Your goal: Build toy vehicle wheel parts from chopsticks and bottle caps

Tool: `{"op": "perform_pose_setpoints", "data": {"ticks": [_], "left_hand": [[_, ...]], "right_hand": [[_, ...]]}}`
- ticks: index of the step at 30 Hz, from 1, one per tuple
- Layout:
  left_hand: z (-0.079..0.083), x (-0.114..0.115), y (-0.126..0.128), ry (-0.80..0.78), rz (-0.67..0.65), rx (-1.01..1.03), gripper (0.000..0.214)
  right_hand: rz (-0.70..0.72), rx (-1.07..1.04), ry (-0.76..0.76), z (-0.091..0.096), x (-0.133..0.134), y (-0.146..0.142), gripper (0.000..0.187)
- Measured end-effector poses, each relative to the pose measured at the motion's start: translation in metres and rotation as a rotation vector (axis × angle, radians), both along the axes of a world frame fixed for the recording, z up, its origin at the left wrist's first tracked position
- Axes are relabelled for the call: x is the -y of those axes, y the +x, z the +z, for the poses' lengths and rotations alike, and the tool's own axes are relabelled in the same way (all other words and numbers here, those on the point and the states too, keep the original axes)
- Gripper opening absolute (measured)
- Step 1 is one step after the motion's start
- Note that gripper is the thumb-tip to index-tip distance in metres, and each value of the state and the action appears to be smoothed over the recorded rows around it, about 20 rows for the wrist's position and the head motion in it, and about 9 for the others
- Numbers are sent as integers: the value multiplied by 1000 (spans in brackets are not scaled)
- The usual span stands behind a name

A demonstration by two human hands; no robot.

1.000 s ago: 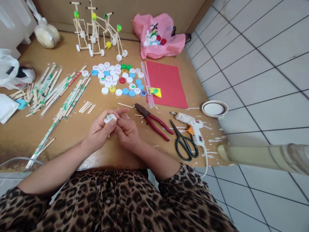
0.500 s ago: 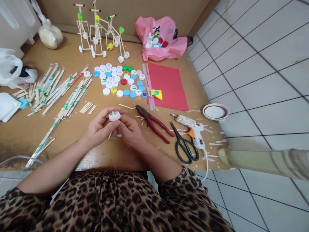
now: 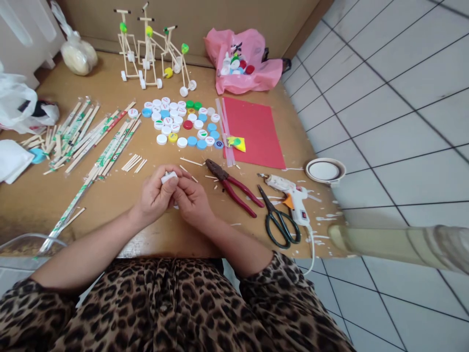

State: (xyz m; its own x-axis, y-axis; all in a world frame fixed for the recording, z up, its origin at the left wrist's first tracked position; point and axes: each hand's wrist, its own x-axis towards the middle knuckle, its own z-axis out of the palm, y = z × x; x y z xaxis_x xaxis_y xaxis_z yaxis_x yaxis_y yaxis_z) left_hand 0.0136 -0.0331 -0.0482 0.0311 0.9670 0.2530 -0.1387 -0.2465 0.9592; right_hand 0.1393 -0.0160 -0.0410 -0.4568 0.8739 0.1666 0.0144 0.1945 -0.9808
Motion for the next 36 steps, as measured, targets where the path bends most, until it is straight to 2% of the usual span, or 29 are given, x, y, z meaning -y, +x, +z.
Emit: {"op": "perform_pose_setpoints", "data": {"ticks": [5,10,12,15,19,22,24,28,36], "left_hand": [[-1,0,1,-43,63,-56,40],[1,-3,-3,-55,-12,-36,39],[4,-5,-7,-37,-12,13,41],[7,-9,-15,-59,-4,89,50],[9,-14,-22,-205,-49,176,46],[6,-15,-23,-324,-132,203,46],[4,-15,-22,-383,-194,243,47],[-1,-17,-23,-448,-272,317,43],[2,-19,-28,-535,-263,376,36]], "right_hand": [[-21,15,16,-3,1,-2,48],[53,3,-83,-7,-1,2,48],[19,63,28,-7,-5,8,47],[-83,231,342,-8,-14,19,44],[-104,502,672,-13,-31,35,38],[-87,683,810,-18,-38,41,33],[-94,738,850,-20,-40,44,32],[-99,721,848,-20,-41,45,32],[-82,640,826,-18,-43,44,40]]}}
